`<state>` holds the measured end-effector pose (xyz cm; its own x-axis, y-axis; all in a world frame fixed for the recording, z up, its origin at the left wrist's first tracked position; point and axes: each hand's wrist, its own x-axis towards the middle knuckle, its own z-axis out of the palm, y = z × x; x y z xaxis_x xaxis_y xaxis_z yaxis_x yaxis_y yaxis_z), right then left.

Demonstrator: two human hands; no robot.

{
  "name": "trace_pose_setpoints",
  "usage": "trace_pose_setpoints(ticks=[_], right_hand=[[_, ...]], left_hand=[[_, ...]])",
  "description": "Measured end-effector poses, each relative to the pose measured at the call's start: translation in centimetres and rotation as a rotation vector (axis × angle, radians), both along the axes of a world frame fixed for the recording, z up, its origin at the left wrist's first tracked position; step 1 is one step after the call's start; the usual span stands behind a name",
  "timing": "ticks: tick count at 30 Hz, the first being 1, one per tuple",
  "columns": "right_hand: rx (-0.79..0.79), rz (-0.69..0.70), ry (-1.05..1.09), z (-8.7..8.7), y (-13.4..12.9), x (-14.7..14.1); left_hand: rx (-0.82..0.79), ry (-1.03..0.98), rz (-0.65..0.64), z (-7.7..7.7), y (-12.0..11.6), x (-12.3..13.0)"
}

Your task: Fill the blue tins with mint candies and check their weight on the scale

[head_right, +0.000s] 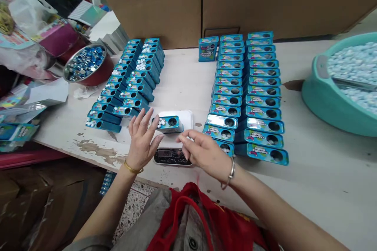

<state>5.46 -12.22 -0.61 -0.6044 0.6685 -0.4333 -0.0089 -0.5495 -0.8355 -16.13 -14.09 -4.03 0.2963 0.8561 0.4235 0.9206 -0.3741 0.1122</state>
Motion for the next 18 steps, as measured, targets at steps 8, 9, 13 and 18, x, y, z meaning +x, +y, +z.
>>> trace_pose_setpoints(ticks=[8,9,13,18], right_hand=[[0.437,0.155,-0.241,2.2,5.2,-3.0],[0.478,0.184,-0.294,2.4,5.5,-3.3],[0.623,0.24,-0.465,2.6,6.2,-3.9],[0.661,0.245,-0.534,2.6,6.6,-3.9]], left_hand=[[-0.011,-0.127,-0.034,-0.5,1.2,1.8],[0.003,-0.16,-0.011,-0.5,1.2,1.7],[0.039,-0.283,0.074,-0.3,0.6,0.8],[0.039,-0.349,0.089,-0.3,-0.1,0.1]])
